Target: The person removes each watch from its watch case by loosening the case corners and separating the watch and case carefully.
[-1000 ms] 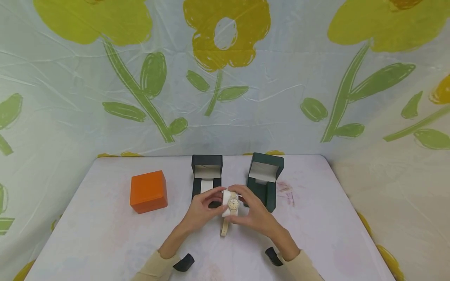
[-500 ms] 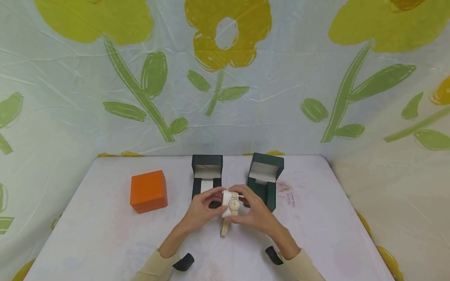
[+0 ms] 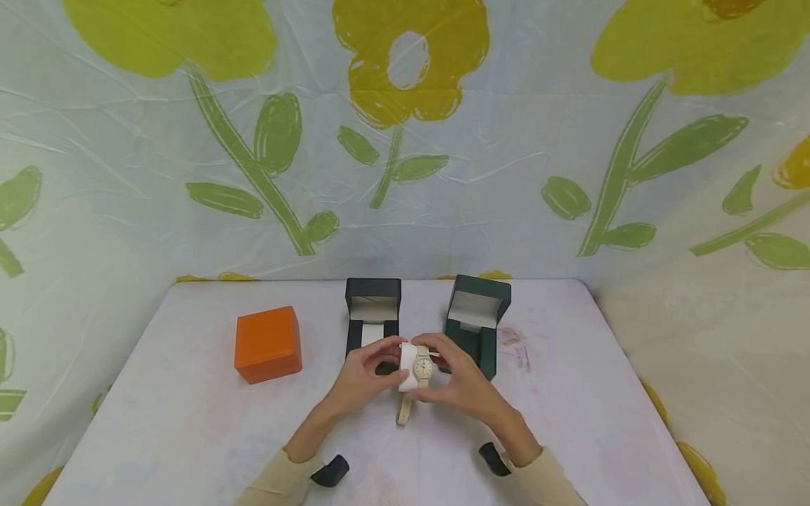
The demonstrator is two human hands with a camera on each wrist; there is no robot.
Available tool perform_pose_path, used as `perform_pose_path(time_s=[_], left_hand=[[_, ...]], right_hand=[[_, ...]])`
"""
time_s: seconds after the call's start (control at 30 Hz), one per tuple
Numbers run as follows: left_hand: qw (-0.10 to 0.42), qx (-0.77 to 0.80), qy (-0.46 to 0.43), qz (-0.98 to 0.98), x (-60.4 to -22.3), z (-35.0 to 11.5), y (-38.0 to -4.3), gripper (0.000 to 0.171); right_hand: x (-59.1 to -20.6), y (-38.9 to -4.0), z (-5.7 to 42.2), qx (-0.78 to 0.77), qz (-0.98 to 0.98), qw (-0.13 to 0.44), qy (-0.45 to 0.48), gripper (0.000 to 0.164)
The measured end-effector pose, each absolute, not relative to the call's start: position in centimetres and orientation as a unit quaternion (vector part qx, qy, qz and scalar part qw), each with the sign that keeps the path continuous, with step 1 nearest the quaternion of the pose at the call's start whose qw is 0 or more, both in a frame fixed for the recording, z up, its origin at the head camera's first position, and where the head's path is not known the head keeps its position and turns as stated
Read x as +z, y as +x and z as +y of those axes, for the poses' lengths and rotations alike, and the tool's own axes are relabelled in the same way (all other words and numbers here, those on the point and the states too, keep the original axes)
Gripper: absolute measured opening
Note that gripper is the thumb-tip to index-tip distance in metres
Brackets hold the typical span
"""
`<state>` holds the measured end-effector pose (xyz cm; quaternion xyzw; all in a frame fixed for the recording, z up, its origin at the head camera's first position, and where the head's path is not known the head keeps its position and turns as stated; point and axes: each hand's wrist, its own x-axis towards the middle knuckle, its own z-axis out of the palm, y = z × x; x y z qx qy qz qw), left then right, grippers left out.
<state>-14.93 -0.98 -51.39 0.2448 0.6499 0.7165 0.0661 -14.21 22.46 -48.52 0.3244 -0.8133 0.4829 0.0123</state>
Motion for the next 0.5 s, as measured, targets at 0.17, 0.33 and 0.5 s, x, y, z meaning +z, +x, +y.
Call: perform_pose_path(time_s=[0.17, 0.33, 0.5], left_hand=[[0.076, 0.724, 0.237, 0.644, -51.37, -1.11, -15.04, 0.051], [0.084, 0.730, 0.238, 0.636, -51.28, -1.29, -15.00, 0.051], [0.070, 0.732, 0.248, 0.631, -51.39, -1.19, -14.90, 0.050]], right_hand=[[-48.22, -14.22, 22.64, 0.489, -0.806, -0.011, 0.334, 0.077], [-48.21, -14.30, 23.01, 0.511, -0.787, -0.038, 0.343, 0.078], [-48.29, -14.38, 22.84, 0.529, -0.776, -0.032, 0.342, 0.077]])
